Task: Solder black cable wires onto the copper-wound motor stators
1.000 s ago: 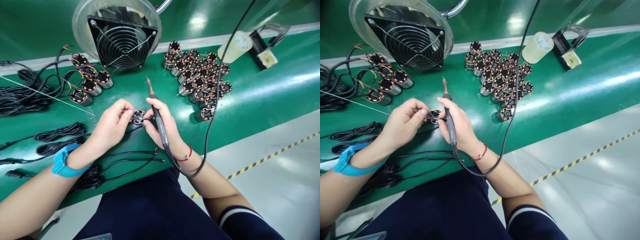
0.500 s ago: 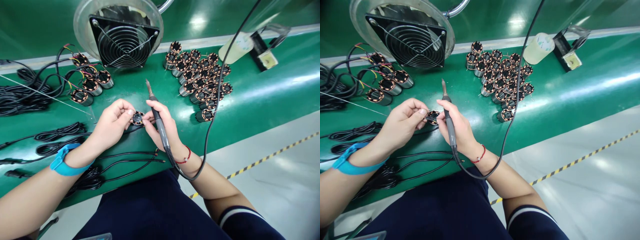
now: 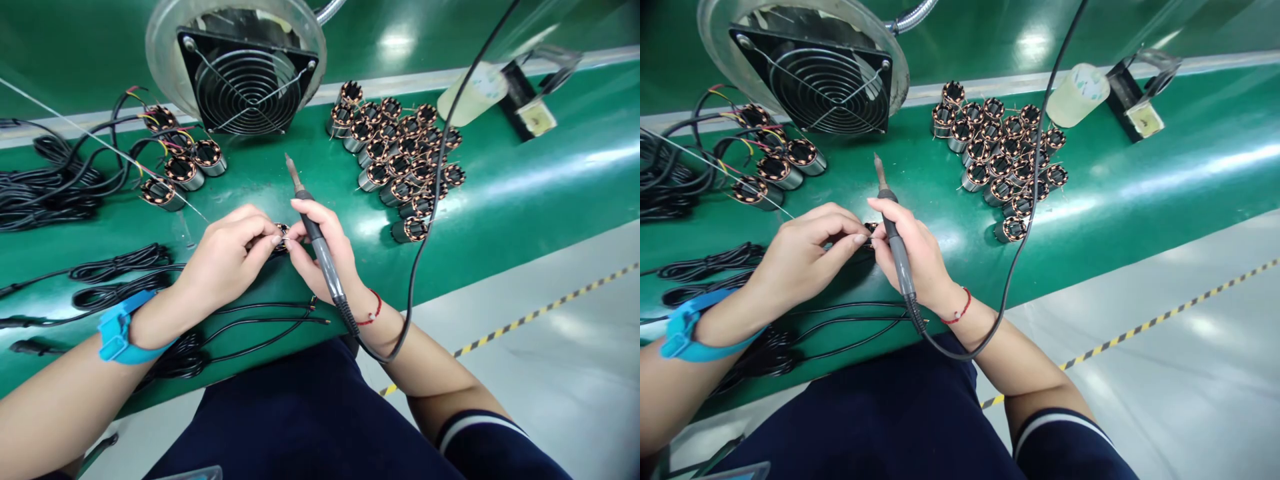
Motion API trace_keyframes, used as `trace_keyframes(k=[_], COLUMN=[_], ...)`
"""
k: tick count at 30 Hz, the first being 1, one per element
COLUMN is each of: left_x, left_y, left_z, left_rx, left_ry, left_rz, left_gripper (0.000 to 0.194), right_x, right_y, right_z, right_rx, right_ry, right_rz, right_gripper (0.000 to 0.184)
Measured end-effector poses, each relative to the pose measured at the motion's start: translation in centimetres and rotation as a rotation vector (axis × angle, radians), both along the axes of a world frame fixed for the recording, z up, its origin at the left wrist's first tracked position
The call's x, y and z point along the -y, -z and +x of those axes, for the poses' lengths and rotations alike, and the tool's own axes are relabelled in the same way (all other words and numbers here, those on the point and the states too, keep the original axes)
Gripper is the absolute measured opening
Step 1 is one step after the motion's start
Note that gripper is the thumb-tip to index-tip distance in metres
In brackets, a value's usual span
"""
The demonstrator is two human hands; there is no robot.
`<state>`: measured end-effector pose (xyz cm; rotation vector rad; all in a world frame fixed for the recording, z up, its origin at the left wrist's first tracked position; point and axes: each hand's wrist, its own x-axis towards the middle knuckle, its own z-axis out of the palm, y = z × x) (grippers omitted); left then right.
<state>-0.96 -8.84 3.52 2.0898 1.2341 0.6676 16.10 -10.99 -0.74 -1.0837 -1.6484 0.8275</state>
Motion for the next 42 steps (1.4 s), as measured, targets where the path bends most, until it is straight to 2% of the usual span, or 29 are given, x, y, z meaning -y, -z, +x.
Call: trace_keyframes(k=[3, 9, 15, 21, 27, 30, 33, 36, 42], left_x=[0.0, -0.1, -0.2, -0.9, -1.2, -1.2, -1.2, -1.3, -1.4], left_y=[-0.1, 0.1, 0.4, 0.4, 0.5, 0.6, 0.8, 1.1, 1.4], left_z=[-0.1, -0.3, 0.0, 0.6, 0.9, 0.8, 0.5, 0.4, 0.5], left_rx=[-0.018, -0.006, 0.109, 0.214, 0.303, 0.294, 0.247, 0.192, 0.152], left_ry=[0.025, 0.086, -0.050, -0.181, -0.246, -0.250, -0.232, -0.200, -0.194], left_rz=[0.036, 0.008, -0.161, -0.382, -0.515, -0.511, -0.438, -0.356, -0.316], left_gripper=[0.017, 0.010, 0.008, 0.008, 0.007, 0.007, 0.008, 0.008, 0.010], right_x=[0.0, -0.1, -0.1, -0.4, -1.0, -1.2, -1.4, -1.5, -0.8], right_y=[-0.1, -0.3, -0.6, 0.5, 0.9, 0.4, 0.0, 0.2, 0.1], right_z=[0.1, 0.3, 0.4, 0.7, 0.5, 0.6, 0.7, 0.6, 0.9], right_rx=[0.000, -0.014, 0.061, 0.052, 0.001, -0.013, 0.084, 0.142, 0.050], right_ry=[-0.001, -0.024, -0.027, 0.074, -0.005, -0.082, -0.153, -0.123, -0.011], right_rz=[0.023, 0.021, 0.017, -0.003, -0.059, -0.038, -0.055, -0.083, -0.075], right_gripper=[0.044, 0.045, 0.041, 0.052, 0.047, 0.042, 0.040, 0.043, 0.045])
